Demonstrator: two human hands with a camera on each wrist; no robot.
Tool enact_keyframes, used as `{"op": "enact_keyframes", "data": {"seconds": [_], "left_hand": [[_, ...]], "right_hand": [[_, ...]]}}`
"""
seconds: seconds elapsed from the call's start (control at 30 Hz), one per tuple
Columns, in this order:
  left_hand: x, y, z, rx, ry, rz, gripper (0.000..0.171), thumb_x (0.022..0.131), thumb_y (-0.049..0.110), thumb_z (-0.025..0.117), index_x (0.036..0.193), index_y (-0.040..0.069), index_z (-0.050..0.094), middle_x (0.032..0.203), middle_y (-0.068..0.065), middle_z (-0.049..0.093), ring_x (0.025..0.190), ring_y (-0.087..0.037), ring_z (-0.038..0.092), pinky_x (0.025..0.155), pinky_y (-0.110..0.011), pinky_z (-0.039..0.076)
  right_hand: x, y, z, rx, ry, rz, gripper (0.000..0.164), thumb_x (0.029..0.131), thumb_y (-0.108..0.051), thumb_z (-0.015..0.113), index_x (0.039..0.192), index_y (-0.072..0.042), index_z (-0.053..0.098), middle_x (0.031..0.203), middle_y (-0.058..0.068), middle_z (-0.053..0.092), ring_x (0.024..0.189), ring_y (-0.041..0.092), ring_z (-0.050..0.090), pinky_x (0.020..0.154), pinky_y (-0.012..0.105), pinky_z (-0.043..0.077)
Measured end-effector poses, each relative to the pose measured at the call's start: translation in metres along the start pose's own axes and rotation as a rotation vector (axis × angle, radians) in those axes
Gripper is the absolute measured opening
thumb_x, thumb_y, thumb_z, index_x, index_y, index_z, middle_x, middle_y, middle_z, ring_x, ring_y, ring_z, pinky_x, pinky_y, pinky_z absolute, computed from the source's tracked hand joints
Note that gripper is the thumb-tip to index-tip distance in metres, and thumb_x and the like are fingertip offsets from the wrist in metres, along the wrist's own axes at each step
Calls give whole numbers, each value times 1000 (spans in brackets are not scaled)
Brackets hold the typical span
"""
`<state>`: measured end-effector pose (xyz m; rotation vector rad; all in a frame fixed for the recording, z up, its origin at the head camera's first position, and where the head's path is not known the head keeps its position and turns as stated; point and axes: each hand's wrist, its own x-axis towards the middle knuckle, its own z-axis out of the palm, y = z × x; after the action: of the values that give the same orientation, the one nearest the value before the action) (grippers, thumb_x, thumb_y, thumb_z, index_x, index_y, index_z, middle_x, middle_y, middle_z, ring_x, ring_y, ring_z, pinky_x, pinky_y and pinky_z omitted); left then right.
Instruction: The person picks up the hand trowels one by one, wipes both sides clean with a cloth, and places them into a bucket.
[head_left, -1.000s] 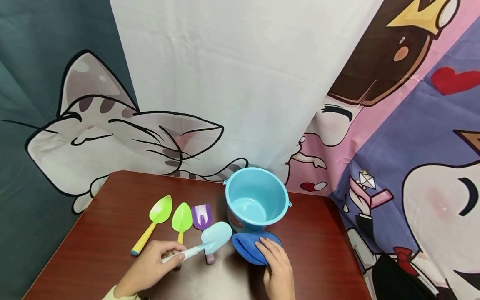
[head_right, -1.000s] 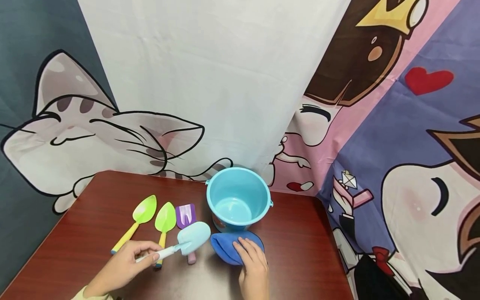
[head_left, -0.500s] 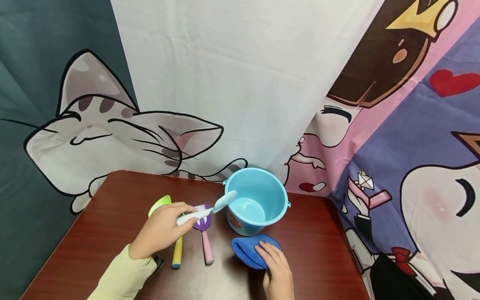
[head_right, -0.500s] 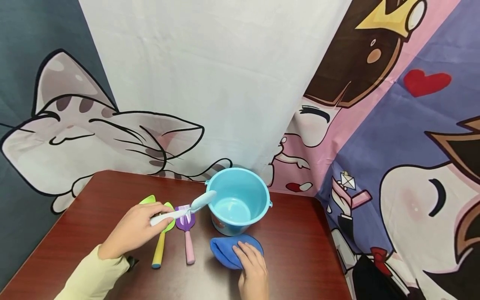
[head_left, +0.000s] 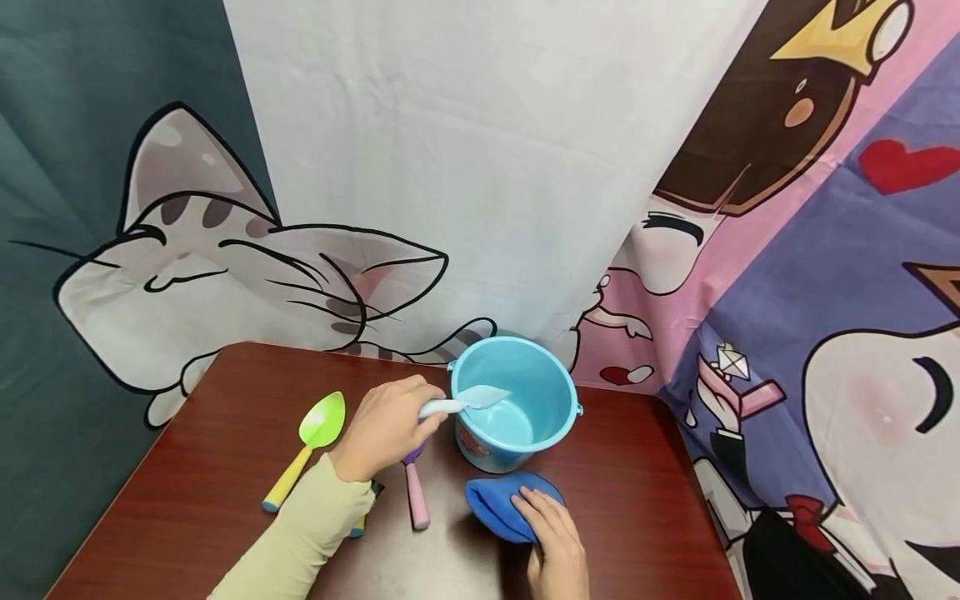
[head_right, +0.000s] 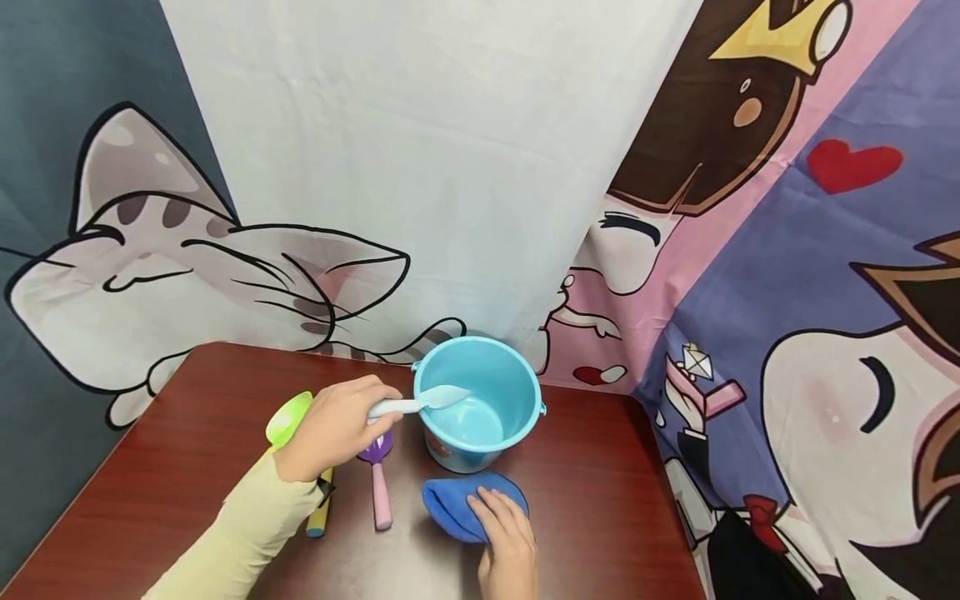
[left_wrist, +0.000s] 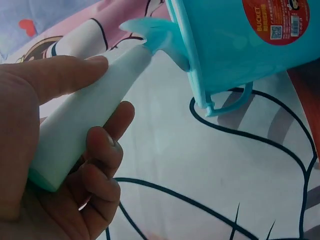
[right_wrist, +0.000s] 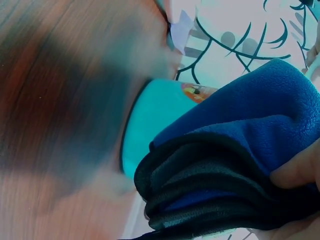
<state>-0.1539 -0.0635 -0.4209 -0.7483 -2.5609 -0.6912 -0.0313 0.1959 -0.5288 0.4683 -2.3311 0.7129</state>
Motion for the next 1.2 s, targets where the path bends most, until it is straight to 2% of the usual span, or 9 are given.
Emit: {"op": "enact_keyframes", "data": {"seconds": [0.17,0.33,0.47,0.63,0.77,0.87,1.03,1.2], "left_hand": [[7,2,14,-15,27,0,16,74,25,77,84,19,67,74,12,55,61,-4,45,52,-21,38],[19,3,29,-68,19,-39,21,72,24,79,85,17,63,79,8,56,65,-6,50,57,-24,42],[29,5,38,-91,-27,-55,19,76,23,74,88,16,60,84,7,57,68,-6,51,60,-23,43],[38,9,48,-77,-110,-32,14,83,20,63,96,16,59,91,6,59,69,-7,51,60,-23,43],[40,10,57,-50,-174,-9,15,84,19,62,98,16,60,97,4,61,78,-9,54,65,-26,46],[39,9,64,-36,-195,6,16,82,17,64,98,16,62,97,3,62,83,-13,53,71,-28,45],[39,7,76,-14,-188,13,19,79,15,61,98,15,64,94,3,64,81,-14,48,73,-29,42],[39,7,80,-15,-157,13,19,76,17,59,94,15,65,89,3,64,80,-15,47,72,-29,40]], "right_hand": [[-1,0,2,-8,-14,6,65,64,17,49,114,-20,66,118,0,62,109,23,55,100,19,30],[0,0,5,7,3,5,66,64,19,46,114,-19,67,117,0,62,109,24,55,101,21,30],[-1,1,6,20,15,-1,65,64,18,46,113,-18,67,116,1,63,108,24,56,100,21,30],[-3,2,6,22,11,-8,64,64,18,45,113,-17,67,116,2,63,107,25,56,100,21,31],[-4,2,5,16,-6,1,65,63,17,46,113,-18,67,117,1,62,107,24,56,100,19,30],[-4,3,4,17,-11,3,66,63,17,46,114,-18,67,117,0,62,107,24,56,100,19,30],[-4,4,6,23,-9,2,64,63,16,46,114,-18,67,117,1,62,108,24,56,100,20,30],[-3,4,9,32,-7,-4,65,63,16,45,114,-17,67,117,2,62,108,25,56,101,20,30]]}}
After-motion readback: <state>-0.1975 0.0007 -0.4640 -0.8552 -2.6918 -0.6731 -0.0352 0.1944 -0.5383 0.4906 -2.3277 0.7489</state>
